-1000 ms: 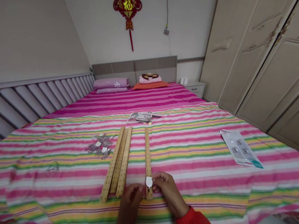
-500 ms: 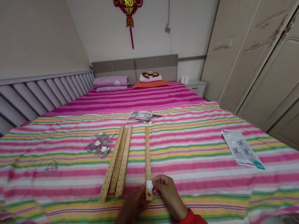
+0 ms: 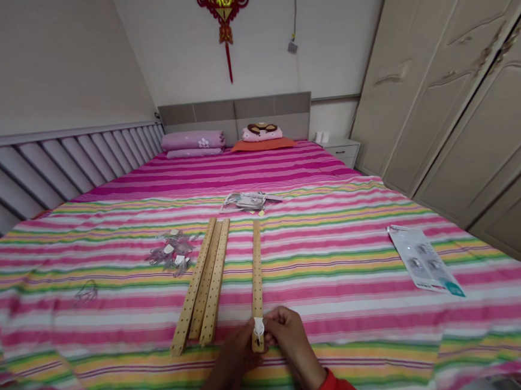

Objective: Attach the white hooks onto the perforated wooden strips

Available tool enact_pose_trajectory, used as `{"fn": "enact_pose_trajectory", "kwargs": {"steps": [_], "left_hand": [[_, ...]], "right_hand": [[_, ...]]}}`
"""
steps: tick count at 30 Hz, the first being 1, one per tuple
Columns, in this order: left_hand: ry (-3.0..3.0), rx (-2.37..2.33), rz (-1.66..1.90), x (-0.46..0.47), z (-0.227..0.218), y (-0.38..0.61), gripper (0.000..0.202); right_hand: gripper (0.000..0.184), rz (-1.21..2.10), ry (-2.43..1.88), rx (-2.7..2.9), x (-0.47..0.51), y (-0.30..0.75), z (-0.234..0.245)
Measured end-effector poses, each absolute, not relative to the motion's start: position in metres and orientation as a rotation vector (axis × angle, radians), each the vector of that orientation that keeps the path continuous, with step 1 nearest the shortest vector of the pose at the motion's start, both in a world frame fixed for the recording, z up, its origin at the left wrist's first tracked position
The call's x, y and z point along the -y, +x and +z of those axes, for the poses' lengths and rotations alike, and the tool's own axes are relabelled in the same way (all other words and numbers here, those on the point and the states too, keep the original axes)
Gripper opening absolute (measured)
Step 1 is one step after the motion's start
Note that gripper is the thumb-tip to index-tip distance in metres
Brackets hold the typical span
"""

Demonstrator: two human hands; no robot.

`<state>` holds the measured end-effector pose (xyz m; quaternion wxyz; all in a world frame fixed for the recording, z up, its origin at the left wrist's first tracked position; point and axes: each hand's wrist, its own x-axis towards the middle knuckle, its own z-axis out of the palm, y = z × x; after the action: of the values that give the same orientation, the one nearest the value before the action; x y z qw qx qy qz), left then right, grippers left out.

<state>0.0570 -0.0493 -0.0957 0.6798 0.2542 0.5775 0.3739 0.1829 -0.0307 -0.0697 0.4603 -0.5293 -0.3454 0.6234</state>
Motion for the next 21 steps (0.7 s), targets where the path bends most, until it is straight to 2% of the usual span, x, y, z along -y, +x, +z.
{"fn": "enact_pose_trajectory", "kwargs": {"steps": [9,21], "left_hand": [[0.594,-1.268,0.811,0.045,-0.078,0.064,0.057],[0.618,-1.31,0.824,0.042,-0.082,0.066,0.048]], "right_hand": [[0.024,1.529,-1.327,0.85,0.031,0.18,-0.065],[0.034,1.51,-1.273,0.804,0.04,0.176,-0.08]]}}
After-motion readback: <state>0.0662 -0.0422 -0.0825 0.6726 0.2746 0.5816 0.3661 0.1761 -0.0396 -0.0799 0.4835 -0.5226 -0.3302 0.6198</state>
